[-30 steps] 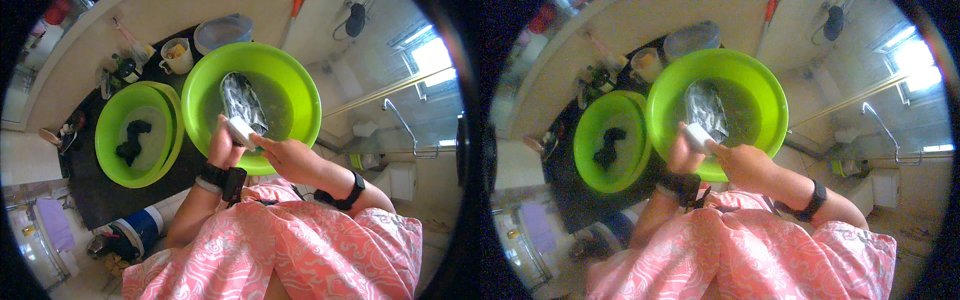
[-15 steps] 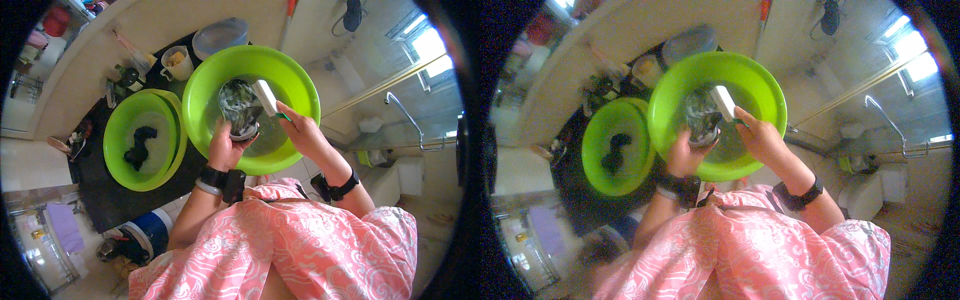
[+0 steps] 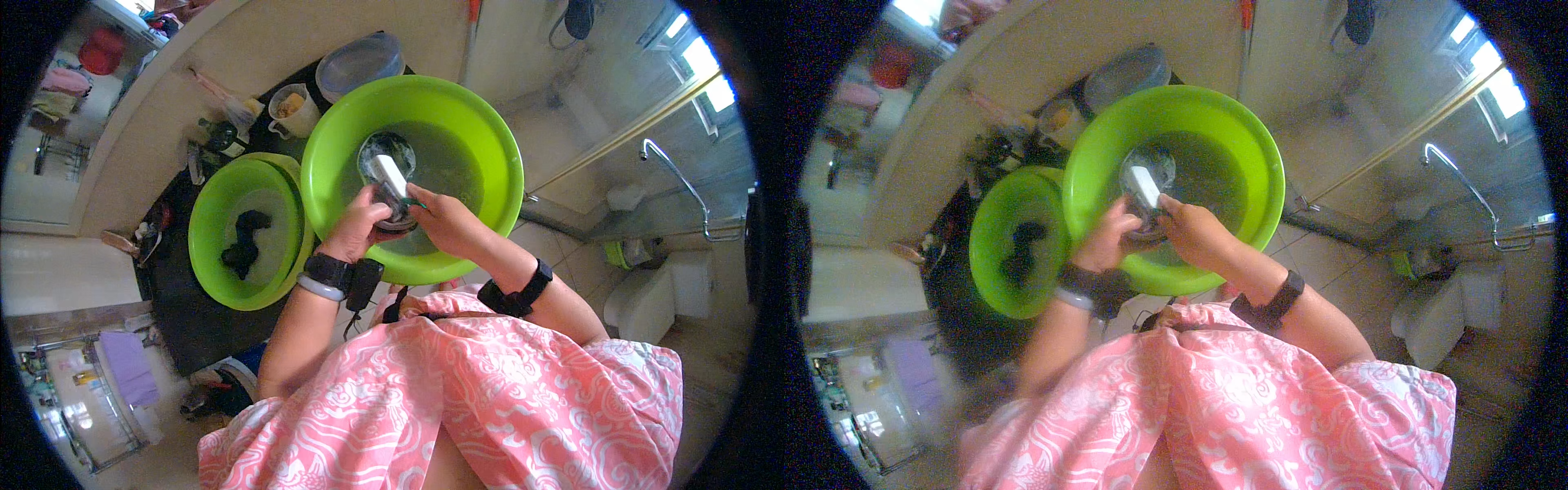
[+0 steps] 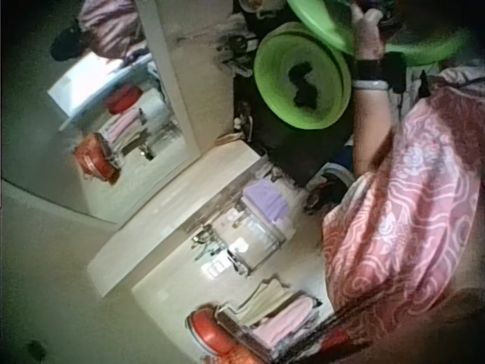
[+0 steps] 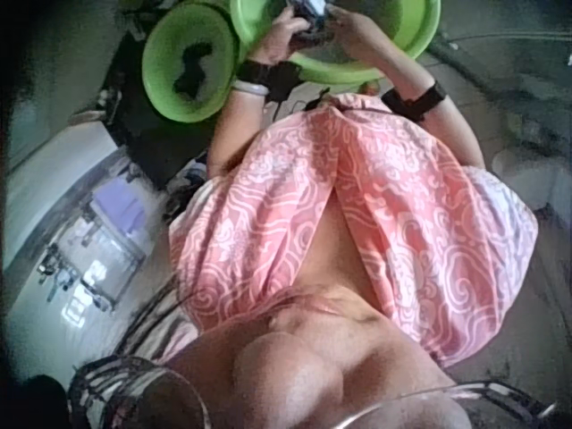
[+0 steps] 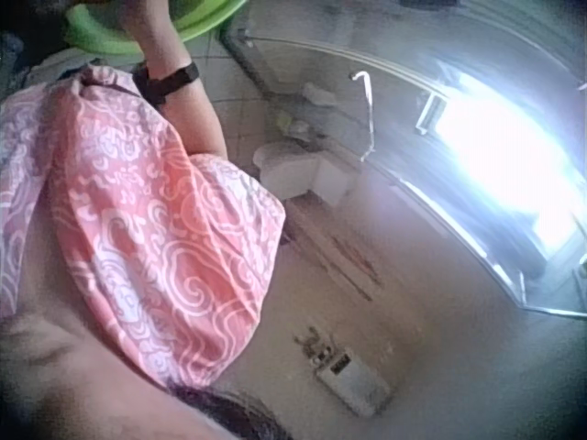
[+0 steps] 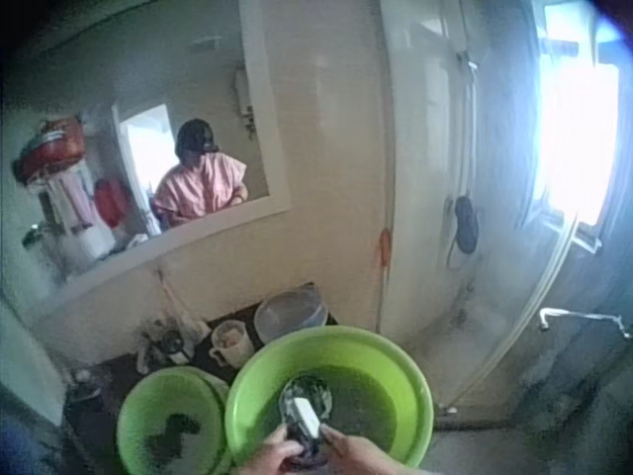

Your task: The person scrubs a black shoe with a yellow sponge and then a white brush over a green basin filled with water. The shoe is rotated to clean different areas, and the brush is used to scrub the upper and sole.

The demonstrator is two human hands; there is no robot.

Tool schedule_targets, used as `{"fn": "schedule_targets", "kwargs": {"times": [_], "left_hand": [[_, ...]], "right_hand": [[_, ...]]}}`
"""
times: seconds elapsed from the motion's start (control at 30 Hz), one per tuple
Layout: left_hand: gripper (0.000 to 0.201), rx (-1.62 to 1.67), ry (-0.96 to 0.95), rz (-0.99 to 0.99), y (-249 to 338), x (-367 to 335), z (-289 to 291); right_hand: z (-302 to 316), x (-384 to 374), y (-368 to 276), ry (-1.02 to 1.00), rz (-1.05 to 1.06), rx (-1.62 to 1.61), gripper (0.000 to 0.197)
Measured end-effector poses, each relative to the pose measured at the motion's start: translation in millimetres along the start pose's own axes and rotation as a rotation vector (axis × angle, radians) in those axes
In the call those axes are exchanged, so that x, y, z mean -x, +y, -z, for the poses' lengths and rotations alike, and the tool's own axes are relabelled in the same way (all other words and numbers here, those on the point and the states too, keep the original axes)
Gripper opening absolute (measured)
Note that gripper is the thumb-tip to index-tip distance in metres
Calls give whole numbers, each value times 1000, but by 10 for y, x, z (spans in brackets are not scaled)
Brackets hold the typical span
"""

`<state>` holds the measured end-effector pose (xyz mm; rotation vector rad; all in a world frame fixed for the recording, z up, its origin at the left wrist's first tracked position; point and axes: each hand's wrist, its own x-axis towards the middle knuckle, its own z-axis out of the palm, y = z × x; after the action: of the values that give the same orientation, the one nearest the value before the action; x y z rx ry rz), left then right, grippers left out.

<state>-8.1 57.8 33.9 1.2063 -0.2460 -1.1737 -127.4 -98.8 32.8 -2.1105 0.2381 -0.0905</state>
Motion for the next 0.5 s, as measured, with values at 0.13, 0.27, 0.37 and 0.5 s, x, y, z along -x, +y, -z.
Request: {"fn": "schedule_targets", "kwargs": {"times": [0.13, 0.27, 0.37, 0.5], "left_hand": [[53, 185, 25, 68, 58, 0, 35], [45, 175, 51, -112, -38, -17, -36], [42, 291, 88, -73, -55, 21, -39], [32, 313, 170, -26, -68, 58, -54]], "right_hand": [[-62, -123, 25, 54, 61, -88, 38], [112, -122, -114, -30, 22, 61, 40], [412, 62, -277, -126, -54, 174, 41], [738, 331, -334, -208, -140, 312, 45]]}}
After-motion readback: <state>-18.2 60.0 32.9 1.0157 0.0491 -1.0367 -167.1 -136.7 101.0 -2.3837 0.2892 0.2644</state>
